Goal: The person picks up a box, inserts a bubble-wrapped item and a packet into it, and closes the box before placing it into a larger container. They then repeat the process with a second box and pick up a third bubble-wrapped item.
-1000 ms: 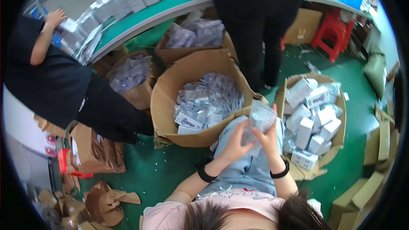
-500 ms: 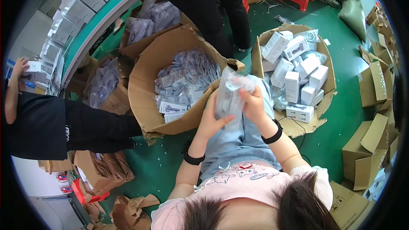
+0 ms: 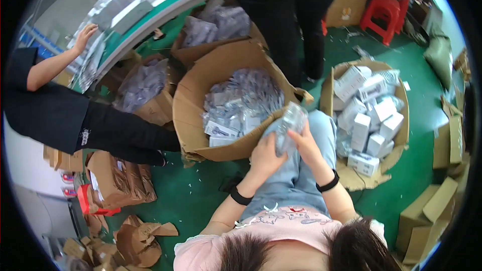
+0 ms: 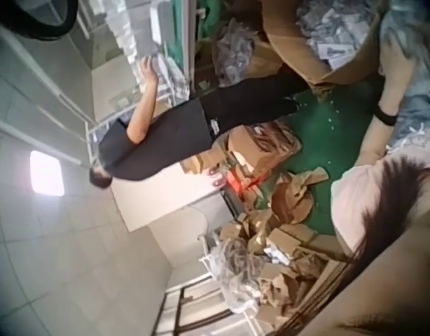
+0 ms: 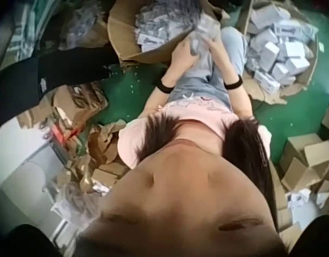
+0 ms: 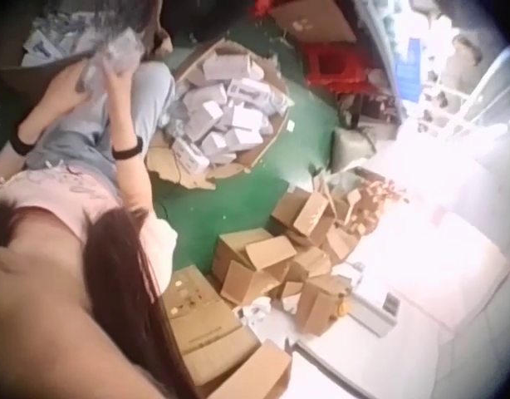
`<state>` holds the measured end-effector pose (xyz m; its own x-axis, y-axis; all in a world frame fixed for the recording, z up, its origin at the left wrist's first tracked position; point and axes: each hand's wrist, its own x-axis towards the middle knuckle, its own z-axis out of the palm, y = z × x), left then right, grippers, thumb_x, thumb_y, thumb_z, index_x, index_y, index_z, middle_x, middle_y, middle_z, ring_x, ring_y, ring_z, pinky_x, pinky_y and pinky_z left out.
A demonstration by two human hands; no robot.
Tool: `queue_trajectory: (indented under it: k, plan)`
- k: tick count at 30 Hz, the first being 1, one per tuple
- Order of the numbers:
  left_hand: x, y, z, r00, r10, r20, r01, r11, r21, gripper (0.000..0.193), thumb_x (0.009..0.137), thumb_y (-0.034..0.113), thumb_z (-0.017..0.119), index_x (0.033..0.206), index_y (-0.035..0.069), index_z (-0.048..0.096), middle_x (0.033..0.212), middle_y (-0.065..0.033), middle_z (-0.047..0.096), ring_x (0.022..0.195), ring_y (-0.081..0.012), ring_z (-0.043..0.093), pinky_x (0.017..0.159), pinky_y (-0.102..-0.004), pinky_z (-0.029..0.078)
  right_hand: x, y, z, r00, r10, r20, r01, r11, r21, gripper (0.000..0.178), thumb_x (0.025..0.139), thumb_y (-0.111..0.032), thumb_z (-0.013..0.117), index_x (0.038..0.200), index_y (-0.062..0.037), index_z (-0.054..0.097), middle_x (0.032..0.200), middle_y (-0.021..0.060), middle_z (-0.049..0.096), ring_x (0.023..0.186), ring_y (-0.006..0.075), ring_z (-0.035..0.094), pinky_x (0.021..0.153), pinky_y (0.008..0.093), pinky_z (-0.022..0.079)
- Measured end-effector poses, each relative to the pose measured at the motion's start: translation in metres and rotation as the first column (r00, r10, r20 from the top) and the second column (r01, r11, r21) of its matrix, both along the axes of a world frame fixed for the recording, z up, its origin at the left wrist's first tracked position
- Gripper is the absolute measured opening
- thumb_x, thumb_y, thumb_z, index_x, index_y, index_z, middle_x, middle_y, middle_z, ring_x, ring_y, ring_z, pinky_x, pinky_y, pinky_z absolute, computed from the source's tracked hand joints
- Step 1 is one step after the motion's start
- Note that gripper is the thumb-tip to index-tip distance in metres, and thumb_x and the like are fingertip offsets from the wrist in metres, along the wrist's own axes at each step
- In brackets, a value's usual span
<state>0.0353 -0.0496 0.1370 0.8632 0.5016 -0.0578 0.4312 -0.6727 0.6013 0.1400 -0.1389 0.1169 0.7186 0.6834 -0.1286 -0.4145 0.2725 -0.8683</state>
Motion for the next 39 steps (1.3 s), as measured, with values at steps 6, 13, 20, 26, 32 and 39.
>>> queue_trajectory:
  k: [6, 13, 20, 26, 32, 39]
  plan:
    - [-0.009, 0.009, -0.007, 0.964, -0.207, 0.165, 0.229, 0.966, -0.123, 0.063, 0.069, 0.028, 0.067, 0.119, 0.001, 0.041, 0.116, -0.0203, 0.048, 0.105, -0.0326, 0.049, 0.083, -0.0368, 0.043, 0.003, 0.000, -0.030, 1.000, -0.011, -0.009, 0.010, 0.995, -0.095, 0.071, 0.075, -0.004, 0.059, 0.134, -0.0106, 0.020, 0.120, 0.0050, 0.041, 0.108, 0.0166, 0.041, 0.088, 0.0290, 0.036]
    - [-0.005, 0.214, 0.131, 0.692, -0.077, 0.718, -0.265, 0.898, 0.352, 0.031, 0.069, 0.001, 0.054, 0.100, 0.002, 0.052, 0.092, -0.0114, 0.053, 0.079, -0.0237, 0.056, 0.070, -0.0314, 0.045, 0.044, -0.029, -0.028, 0.965, -0.232, -0.123, 0.214, 0.966, -0.144, 0.067, 0.073, -0.003, 0.054, 0.134, -0.0114, 0.025, 0.123, 0.0052, 0.041, 0.107, 0.0184, 0.042, 0.088, 0.0294, 0.036]
    - [0.084, 0.443, 0.233, 0.744, 0.070, 0.665, -0.649, 0.314, 0.693, 0.049, 0.069, 0.010, 0.065, 0.114, 0.009, 0.046, 0.124, -0.0105, 0.042, 0.116, -0.0321, 0.036, 0.095, -0.0441, 0.033, 0.057, -0.031, -0.074, 0.977, -0.212, 0.002, 0.206, 0.944, -0.256, 0.067, 0.073, -0.004, 0.053, 0.132, -0.0132, 0.025, 0.113, 0.0084, 0.044, 0.094, 0.0229, 0.050, 0.072, 0.0379, 0.049]
    - [0.137, 0.514, 0.242, 0.937, 0.212, 0.277, -0.318, 0.191, 0.929, 0.043, 0.073, 0.013, 0.063, 0.112, 0.012, 0.047, 0.123, -0.0096, 0.042, 0.121, -0.0307, 0.033, 0.093, -0.0546, 0.032, 0.058, -0.014, -0.054, 0.936, -0.236, -0.260, 0.164, 0.948, -0.272, 0.067, 0.072, -0.001, 0.053, 0.133, -0.0102, 0.026, 0.116, 0.0071, 0.044, 0.103, 0.0205, 0.045, 0.087, 0.0327, 0.038]
    - [0.118, 0.518, 0.239, 0.955, 0.160, 0.250, -0.272, 0.136, 0.953, 0.021, 0.078, 0.014, 0.058, 0.097, 0.010, 0.050, 0.103, -0.0110, 0.053, 0.112, -0.0270, 0.044, 0.090, -0.0520, 0.035, 0.056, -0.021, -0.072, 0.942, -0.212, -0.261, 0.158, 0.964, -0.214, 0.064, 0.071, -0.004, 0.057, 0.129, -0.0069, 0.030, 0.109, 0.0087, 0.049, 0.095, 0.0204, 0.051, 0.079, 0.0328, 0.044]
    - [0.041, 0.347, 0.254, 0.703, -0.436, 0.562, -0.608, 0.043, 0.793, 0.008, 0.079, 0.011, 0.058, 0.079, 0.005, 0.053, 0.090, -0.0110, 0.060, 0.088, -0.0280, 0.054, 0.087, -0.0400, 0.038, 0.062, -0.017, -0.027, 0.974, 0.177, -0.141, -0.177, 0.984, 0.014, 0.053, 0.066, -0.011, 0.066, 0.112, -0.0006, 0.044, 0.110, 0.0116, 0.053, 0.097, 0.0212, 0.054, 0.078, 0.0321, 0.046]
